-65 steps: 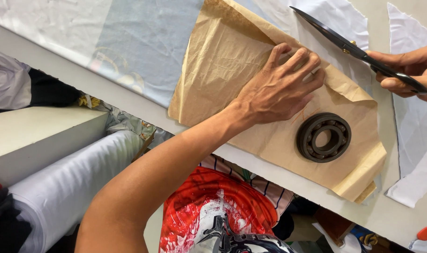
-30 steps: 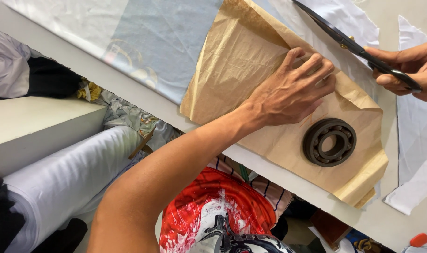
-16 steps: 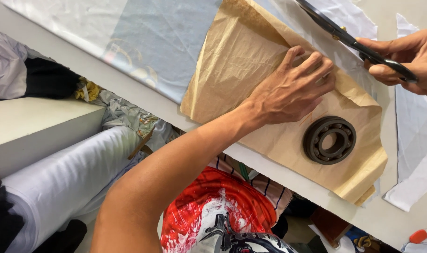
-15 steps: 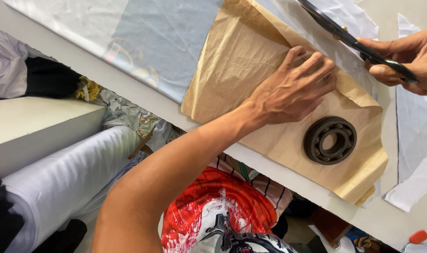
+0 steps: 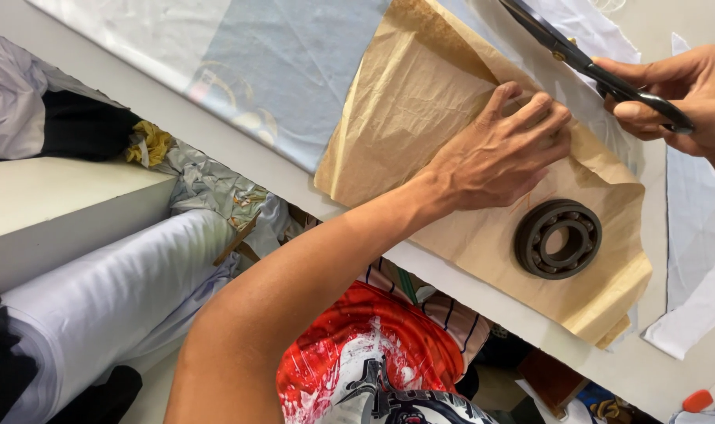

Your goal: The person uses scissors to cut a piece of brown paper placed on top of a white fabric sheet. They then remove the paper and cut the white fabric into smaller pieces, folding and arranging them on the table.

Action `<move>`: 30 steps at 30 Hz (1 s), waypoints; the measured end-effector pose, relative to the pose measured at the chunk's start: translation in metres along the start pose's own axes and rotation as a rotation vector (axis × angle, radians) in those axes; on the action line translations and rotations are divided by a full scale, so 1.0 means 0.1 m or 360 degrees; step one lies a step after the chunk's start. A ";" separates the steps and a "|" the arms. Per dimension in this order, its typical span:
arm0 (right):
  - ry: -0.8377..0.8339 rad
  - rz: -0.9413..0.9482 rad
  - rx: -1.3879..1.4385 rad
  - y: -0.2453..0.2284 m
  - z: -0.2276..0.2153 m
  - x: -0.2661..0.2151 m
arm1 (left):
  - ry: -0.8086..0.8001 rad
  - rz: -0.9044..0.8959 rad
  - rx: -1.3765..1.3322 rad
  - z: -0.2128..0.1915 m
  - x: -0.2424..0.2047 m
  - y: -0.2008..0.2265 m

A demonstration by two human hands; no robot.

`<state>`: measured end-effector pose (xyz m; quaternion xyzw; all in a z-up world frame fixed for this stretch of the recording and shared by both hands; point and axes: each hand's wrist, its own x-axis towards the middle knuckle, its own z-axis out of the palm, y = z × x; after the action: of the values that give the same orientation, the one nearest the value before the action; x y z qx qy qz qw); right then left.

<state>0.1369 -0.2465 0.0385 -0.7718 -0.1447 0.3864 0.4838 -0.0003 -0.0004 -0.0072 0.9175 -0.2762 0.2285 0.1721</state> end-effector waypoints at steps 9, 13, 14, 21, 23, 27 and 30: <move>-0.0028 0.0003 -0.0036 -0.21 0.20 0.01 | 0.0011 -0.0005 -0.0037 0.05 -0.01 0.01; -0.0003 -0.0013 0.0033 -0.27 0.23 0.05 | 0.0010 0.0006 -0.0065 0.07 -0.01 0.01; -0.0005 0.0005 0.0005 -0.30 0.25 0.07 | -0.0004 0.0008 -0.0085 0.08 -0.01 0.01; 0.0050 0.0008 -0.0118 -0.39 0.38 0.11 | -0.0044 -0.0011 -0.0139 0.12 -0.03 0.02; 0.0010 -0.0027 -0.0092 -0.34 0.34 0.15 | -0.0033 -0.0011 -0.0129 0.12 -0.02 0.02; -0.0026 -0.0029 0.0086 -0.18 0.22 0.19 | -0.0066 -0.0020 -0.0140 0.11 -0.03 0.03; 0.0026 -0.0024 0.0026 -0.29 0.29 0.24 | -0.0044 -0.0008 -0.0092 0.10 -0.03 0.03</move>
<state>0.1358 -0.2001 0.0454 -0.7697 -0.1433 0.3778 0.4942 -0.0013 -0.0055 -0.0163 0.9159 -0.2827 0.2074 0.1953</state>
